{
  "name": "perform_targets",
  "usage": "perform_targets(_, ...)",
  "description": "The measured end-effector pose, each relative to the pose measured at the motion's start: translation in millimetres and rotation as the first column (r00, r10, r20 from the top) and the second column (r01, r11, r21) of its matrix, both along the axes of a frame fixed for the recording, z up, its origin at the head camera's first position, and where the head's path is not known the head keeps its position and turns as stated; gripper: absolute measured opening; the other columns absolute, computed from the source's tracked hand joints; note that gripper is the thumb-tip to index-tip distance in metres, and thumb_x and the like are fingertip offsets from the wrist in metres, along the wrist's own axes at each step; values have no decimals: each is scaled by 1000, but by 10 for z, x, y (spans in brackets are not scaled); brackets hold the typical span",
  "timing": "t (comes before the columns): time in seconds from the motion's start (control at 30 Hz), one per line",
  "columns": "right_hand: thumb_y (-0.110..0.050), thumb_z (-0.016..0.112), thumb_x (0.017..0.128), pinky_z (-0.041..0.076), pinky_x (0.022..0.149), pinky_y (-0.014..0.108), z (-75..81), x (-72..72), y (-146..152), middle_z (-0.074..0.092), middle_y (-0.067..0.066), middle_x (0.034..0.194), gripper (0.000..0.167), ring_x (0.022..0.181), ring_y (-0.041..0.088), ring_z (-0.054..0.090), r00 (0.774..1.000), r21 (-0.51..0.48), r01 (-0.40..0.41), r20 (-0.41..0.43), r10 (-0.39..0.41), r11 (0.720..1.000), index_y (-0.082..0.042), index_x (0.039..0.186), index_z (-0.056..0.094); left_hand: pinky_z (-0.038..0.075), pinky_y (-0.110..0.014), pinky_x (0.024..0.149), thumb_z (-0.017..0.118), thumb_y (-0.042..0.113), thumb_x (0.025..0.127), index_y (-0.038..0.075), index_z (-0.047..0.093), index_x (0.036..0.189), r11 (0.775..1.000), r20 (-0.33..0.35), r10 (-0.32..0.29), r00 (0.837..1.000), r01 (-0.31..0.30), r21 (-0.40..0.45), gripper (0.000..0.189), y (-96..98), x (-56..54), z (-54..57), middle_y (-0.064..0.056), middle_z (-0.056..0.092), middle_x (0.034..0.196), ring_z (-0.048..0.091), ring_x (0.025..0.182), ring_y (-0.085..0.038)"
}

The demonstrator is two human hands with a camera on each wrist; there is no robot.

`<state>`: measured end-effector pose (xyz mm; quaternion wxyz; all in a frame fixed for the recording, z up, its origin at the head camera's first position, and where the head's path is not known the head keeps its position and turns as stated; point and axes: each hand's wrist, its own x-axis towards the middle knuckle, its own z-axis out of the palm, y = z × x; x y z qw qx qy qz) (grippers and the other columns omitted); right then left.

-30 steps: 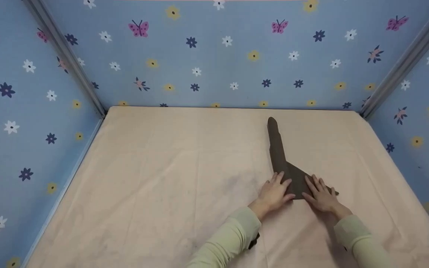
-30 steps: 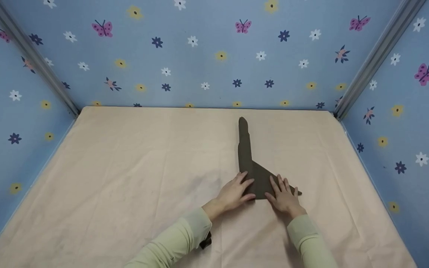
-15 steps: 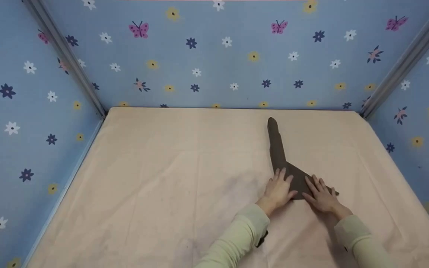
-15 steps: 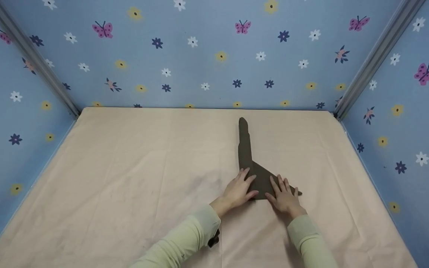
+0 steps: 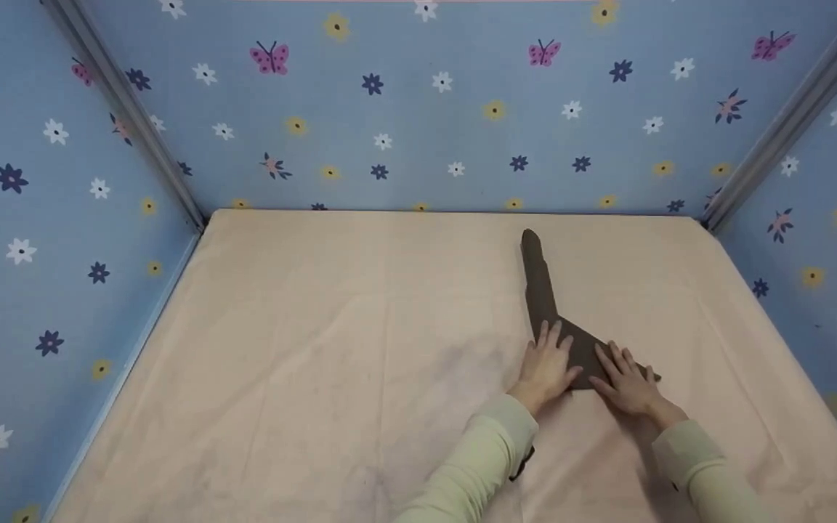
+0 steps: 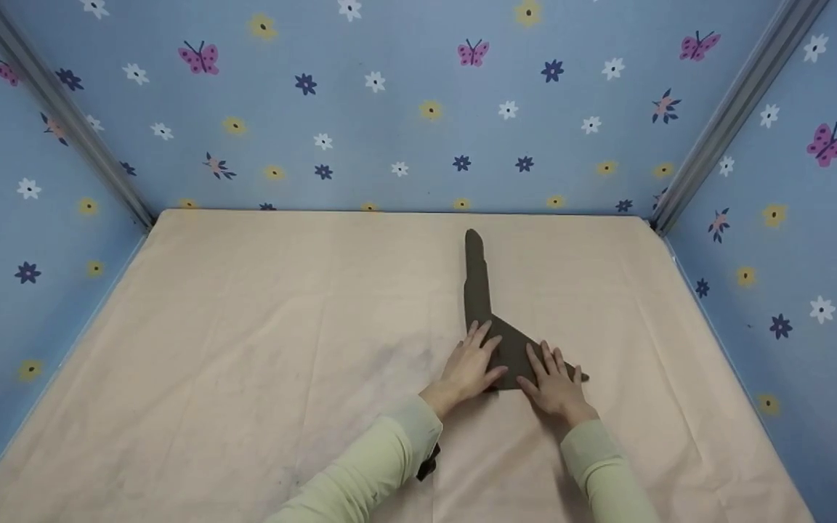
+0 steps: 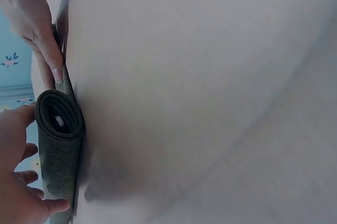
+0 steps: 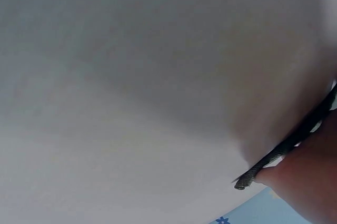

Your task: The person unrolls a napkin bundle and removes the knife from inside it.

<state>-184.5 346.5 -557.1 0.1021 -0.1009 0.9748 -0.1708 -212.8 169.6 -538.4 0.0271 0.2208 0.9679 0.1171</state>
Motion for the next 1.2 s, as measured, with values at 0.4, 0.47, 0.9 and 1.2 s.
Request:
perform_targets(0.4, -40, 39, 93, 1, 88, 71, 8, 5, -1, 6, 28, 142, 66, 127, 48, 4, 1000, -4, 0, 13, 0, 1000, 3, 139, 18, 30, -39, 99, 44, 52, 86, 25, 37, 135, 996, 0, -31, 1000, 31, -82, 56, 56, 13, -17, 2, 14, 147, 9, 134, -20)
perform_targets(0.47, -40, 39, 93, 1, 88, 71, 13, 7, -5, 6, 28, 142, 66, 127, 48, 4, 1000, -2, 0, 12, 0, 1000, 2, 139, 19, 30, -39, 99, 44, 52, 86, 25, 38, 135, 995, 6, -27, 1000, 28, -97, 56, 58, 15, -33, 3, 14, 147, 8, 134, -19)
perform_targets(0.9, -39, 40, 93, 1, 88, 71, 14, 8, -16, 7, 28, 142, 65, 127, 48, 5, 1000, -3, -2, -4, 2, 1000, 2, 139, 20, 27, -38, 101, 41, 54, 87, 26, 40, 134, 996, 34, -14, 999, 17, -84, 55, 12, 0, -69, 5, 15, 147, 7, 134, -17)
perform_targets(1.2, -39, 39, 93, 0, 88, 71, 4, -3, 6, 5, 27, 142, 64, 127, 48, 3, 1000, -7, -4, 11, 5, 1000, 2, 139, 18, 27, -38, 101, 40, 54, 87, 26, 39, 134, 998, 51, -26, 998, 28, -52, 55, -48, 0, -54, 6, 13, 147, 8, 134, -17)
